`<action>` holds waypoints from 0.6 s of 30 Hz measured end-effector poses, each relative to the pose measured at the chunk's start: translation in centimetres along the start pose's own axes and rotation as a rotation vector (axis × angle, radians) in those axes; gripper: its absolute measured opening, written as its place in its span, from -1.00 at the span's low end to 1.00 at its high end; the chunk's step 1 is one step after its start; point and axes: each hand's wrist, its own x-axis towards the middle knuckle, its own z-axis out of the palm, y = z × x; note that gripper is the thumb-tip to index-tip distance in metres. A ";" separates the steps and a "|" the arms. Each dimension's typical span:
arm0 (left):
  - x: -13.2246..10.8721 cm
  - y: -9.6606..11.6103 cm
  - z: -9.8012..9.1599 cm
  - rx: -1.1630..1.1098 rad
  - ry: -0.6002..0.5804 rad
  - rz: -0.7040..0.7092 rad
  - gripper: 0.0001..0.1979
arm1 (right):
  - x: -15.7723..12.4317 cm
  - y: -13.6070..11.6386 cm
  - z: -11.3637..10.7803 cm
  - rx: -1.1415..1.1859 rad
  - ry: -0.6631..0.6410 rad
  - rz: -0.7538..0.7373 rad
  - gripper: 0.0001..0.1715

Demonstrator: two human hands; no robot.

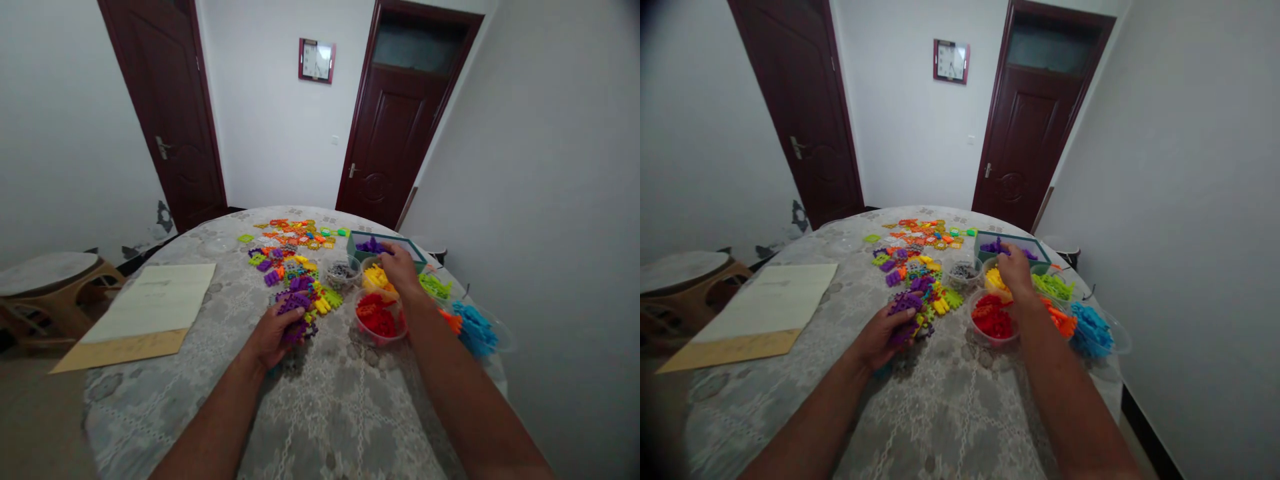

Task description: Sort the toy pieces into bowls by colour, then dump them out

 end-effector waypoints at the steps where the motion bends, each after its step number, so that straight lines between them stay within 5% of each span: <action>1: -0.1 0.0 0.1 0.002 -0.012 -0.002 -0.41 | -1.3 -0.2 0.2 -0.014 -0.040 -0.012 -0.51; 8: -0.5 -0.2 0.3 0.014 -0.141 -0.005 -0.44 | -11.6 -4.7 3.3 -0.075 -0.484 -0.298 -0.61; 13: -0.6 -0.4 0.4 0.039 -0.145 0.005 -0.47 | -14.8 -6.0 5.4 -0.099 -0.490 -0.462 -0.71; 18: -0.7 -0.7 0.6 0.109 -0.156 -0.009 -0.45 | -15.8 -4.7 6.5 -0.087 -0.448 -0.443 -0.80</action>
